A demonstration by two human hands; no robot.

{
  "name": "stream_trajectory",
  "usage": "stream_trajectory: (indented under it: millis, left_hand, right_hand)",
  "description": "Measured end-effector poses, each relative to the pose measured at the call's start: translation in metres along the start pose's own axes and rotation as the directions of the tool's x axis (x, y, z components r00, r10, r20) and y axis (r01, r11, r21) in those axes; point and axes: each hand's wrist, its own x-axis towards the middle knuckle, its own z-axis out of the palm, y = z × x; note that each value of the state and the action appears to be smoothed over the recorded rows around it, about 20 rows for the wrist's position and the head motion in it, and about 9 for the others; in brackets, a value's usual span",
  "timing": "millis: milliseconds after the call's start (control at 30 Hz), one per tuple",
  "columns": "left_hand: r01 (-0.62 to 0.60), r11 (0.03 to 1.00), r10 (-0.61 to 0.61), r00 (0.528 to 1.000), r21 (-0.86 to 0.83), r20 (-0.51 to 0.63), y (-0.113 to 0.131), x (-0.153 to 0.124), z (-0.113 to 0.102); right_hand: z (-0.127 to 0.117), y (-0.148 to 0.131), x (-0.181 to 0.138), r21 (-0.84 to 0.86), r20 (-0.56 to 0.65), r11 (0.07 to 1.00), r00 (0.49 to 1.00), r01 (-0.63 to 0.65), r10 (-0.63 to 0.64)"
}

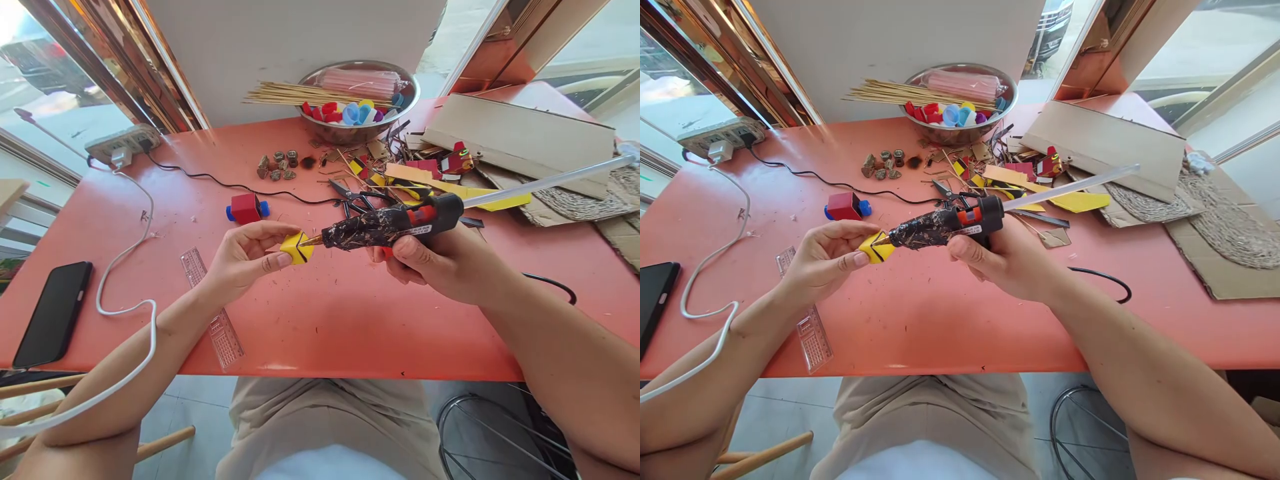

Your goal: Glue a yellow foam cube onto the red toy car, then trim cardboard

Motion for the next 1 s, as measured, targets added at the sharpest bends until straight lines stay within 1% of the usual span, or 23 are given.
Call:
stream_trajectory:
  millis: [200, 400, 700, 833, 1000]
  left_hand:
    - [-0.014, 1.000, 0.014, 0.999, 0.017, 0.029, -0.0013, 0.0001, -0.0016]
    - [-0.006, 0.999, 0.006, 1.000, 0.034, 0.009, -0.0005, -0.0003, 0.0001]
    - [-0.013, 0.999, 0.011, 0.999, 0.039, 0.032, -0.0022, -0.0009, -0.0037]
    - [-0.030, 0.998, 0.030, 0.999, 0.048, 0.017, -0.0001, -0.0008, -0.0011]
    - [-0.008, 0.999, 0.008, 1.000, 0.046, -0.001, 0.0004, -0.0015, 0.0001]
  right_hand:
    - [0.0006, 0.0006, 0.0001, -0.025, 0.013, 1.000, 1.000, -0.003, 0.003]
    - [0.0002, -0.0018, -0.0002, -0.033, 0.019, 0.999, 1.000, -0.002, 0.002]
    - [-0.0034, 0.0015, -0.0025, -0.052, 0.005, 0.999, 1.000, -0.001, 0.002]
    - [-0.0034, 0.0003, -0.0022, -0.067, -0.017, 0.998, 1.000, -0.007, 0.006]
    - [-0.0044, 0.0026, -0.0017, -0.094, -0.020, 0.995, 1.000, 0.022, -0.024]
